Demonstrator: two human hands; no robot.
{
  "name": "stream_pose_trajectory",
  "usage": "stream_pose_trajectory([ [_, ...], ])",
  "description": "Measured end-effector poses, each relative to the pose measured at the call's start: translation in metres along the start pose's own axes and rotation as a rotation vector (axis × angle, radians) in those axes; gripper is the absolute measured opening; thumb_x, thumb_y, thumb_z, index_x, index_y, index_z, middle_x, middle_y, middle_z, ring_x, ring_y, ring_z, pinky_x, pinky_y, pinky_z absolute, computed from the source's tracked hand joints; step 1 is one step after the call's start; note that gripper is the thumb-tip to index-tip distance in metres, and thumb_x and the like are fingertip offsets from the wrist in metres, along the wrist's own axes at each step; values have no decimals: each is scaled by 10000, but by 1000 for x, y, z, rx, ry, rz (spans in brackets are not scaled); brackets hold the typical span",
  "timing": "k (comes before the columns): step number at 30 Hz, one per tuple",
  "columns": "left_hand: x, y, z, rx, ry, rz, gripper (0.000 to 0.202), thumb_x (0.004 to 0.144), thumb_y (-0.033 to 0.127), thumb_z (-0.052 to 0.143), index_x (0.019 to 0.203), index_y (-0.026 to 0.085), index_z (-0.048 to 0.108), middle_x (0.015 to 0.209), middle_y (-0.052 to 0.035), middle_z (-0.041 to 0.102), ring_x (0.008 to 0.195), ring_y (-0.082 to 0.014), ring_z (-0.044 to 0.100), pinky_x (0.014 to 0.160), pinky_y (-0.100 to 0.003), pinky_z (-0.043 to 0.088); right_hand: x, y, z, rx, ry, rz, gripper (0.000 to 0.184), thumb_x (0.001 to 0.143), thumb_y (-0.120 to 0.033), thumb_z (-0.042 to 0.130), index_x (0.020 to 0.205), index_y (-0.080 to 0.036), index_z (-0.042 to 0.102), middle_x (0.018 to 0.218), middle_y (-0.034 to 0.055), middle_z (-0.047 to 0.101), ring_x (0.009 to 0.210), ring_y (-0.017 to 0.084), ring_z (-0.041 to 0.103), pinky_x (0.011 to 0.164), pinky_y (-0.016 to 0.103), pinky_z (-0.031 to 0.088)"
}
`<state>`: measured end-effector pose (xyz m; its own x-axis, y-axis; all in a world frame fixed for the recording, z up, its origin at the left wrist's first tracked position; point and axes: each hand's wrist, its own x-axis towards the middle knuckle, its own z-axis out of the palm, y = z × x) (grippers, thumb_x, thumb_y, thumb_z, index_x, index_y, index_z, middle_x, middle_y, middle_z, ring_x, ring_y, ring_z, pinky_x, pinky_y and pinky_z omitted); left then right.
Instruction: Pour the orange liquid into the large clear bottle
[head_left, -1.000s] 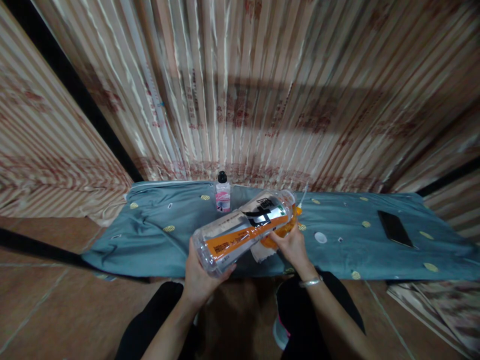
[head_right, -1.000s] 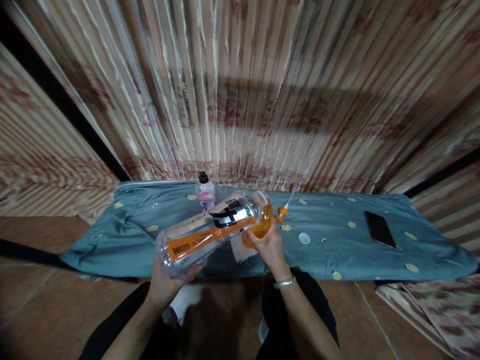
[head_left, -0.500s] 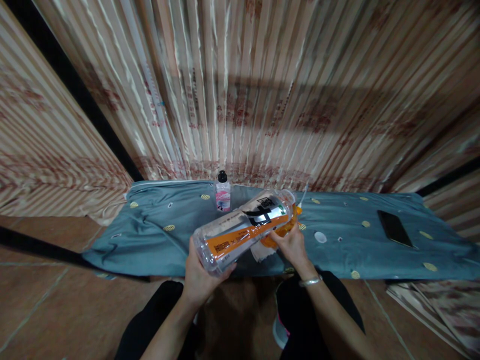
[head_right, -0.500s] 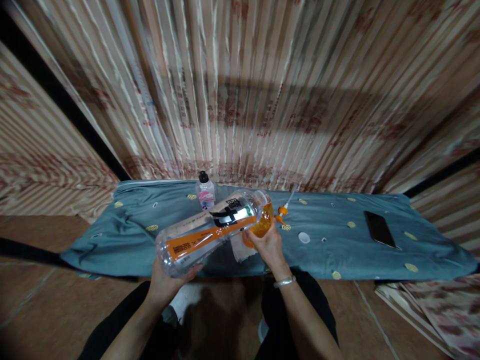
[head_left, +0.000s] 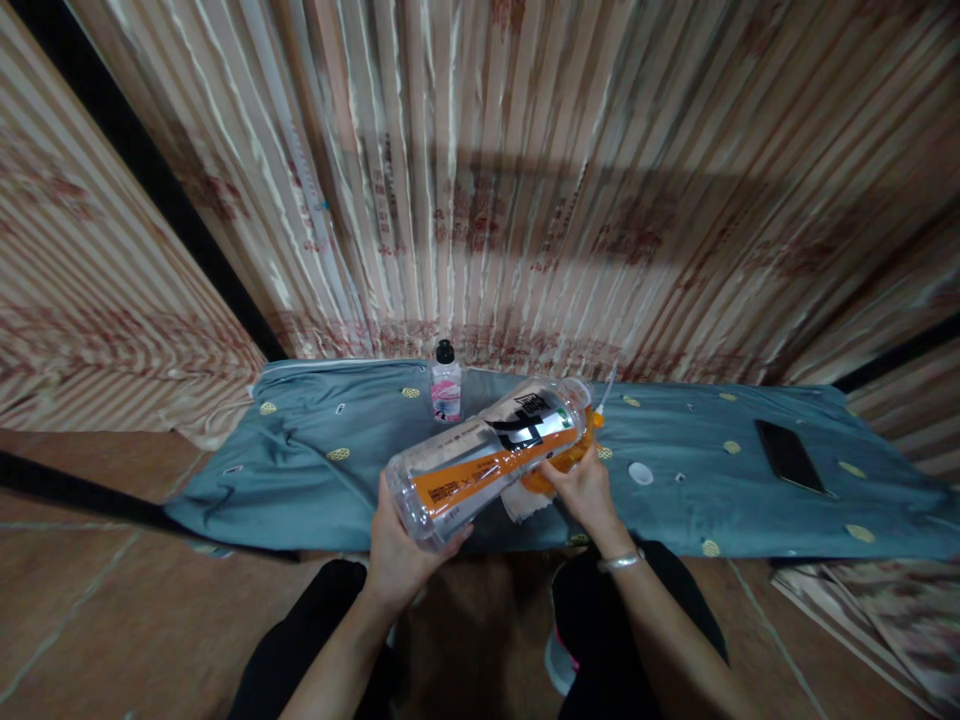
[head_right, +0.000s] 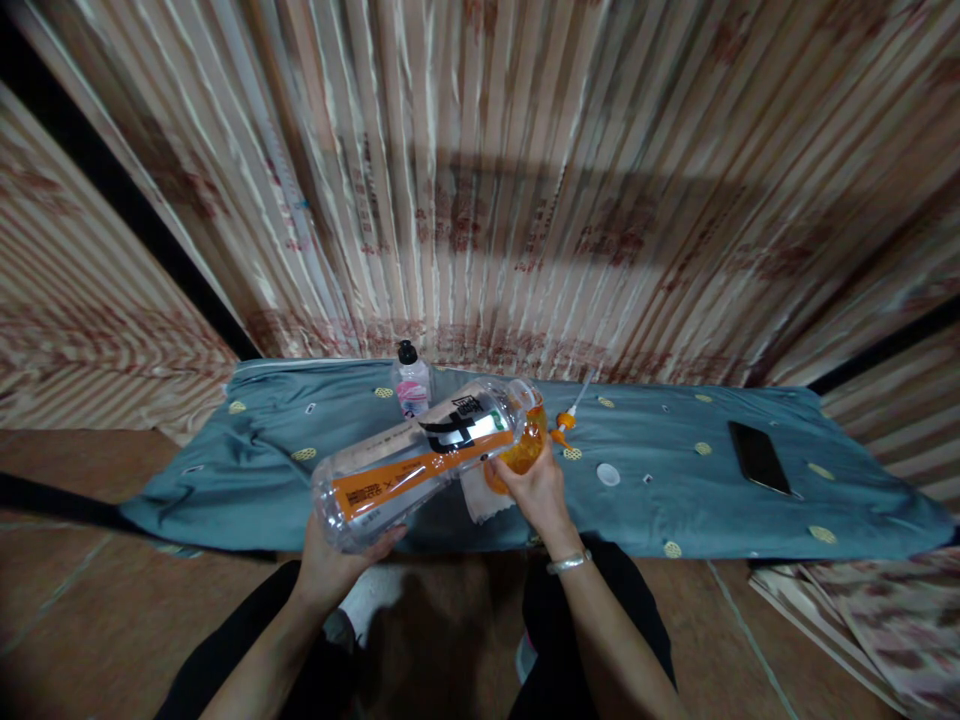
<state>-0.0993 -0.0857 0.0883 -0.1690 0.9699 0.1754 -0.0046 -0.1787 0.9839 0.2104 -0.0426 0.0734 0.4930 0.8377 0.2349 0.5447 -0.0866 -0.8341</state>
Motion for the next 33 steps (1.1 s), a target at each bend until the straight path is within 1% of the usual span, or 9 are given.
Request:
stream_pose_trajectory([
  [4,0,-3,0,-10,-9,-9,934,594,650,1225,1310,301,737,1239,-110,963,1185,-467,980,1158,-743,815,0,1,1,8,6,0,870,712,-773,949,1367,-255,703,1233,229,961,1191,519,946,1035,632,770],
  [9,-1,-4,0,15,0,24,905,618,648,1218,1313,317,744,1219,-79,956,1158,-450,979,1122,-725,831,0,2,1,20,11,-8,842,713,-753,965,1352,-265,716,1235,220,975,1173,507,951,1024,621,779],
  [13,-1,0,1,36,-17,29,902,642,698,1199,1304,298,735,1234,-111,962,1155,-449,985,1091,-679,840,0,3,1,14,16,-6,854,709,-781,973,1344,-271,715,1196,211,972,1134,506,955,990,613,777],
  [16,0,2,1,33,-19,23,903,630,719,1201,1280,298,738,1238,-118,970,1163,-460,985,1082,-679,840,0,4,1,-3,23,-16,854,723,-811,972,1343,-283,715,1159,184,970,1103,495,956,952,596,777],
  [21,-1,-5,-2,38,-4,59,871,641,657,1221,1306,313,776,1222,-89,964,1153,-452,980,1094,-698,840,0,5,2,-15,33,-26,885,725,-834,964,1364,-267,731,1189,195,976,1102,487,955,944,580,774],
  [25,-2,-9,-3,33,-8,61,887,650,649,1223,1342,324,772,1225,-72,958,1153,-438,981,1104,-685,842,0,3,1,-1,15,-9,912,714,-807,972,1389,-238,745,1244,233,971,1163,505,950,1014,614,777],
  [27,-2,-8,-3,30,-12,57,897,662,665,1218,1352,318,763,1228,-78,960,1151,-438,982,1103,-677,842,0,3,1,9,11,-10,917,719,-796,974,1399,-224,746,1273,252,966,1197,511,947,1044,623,777],
  [29,-1,-6,-3,33,-12,52,908,654,685,1217,1339,307,757,1218,-90,962,1140,-447,983,1089,-676,844,0,3,0,11,7,-20,909,733,-791,980,1408,-228,749,1278,242,968,1203,506,947,1036,618,781],
  [33,0,0,-2,70,-29,34,906,633,695,1219,1302,296,758,1219,-105,966,1163,-459,980,1107,-680,834,0,4,1,5,11,-40,900,749,-813,976,1409,-244,753,1247,214,976,1151,489,952,973,599,786],
])
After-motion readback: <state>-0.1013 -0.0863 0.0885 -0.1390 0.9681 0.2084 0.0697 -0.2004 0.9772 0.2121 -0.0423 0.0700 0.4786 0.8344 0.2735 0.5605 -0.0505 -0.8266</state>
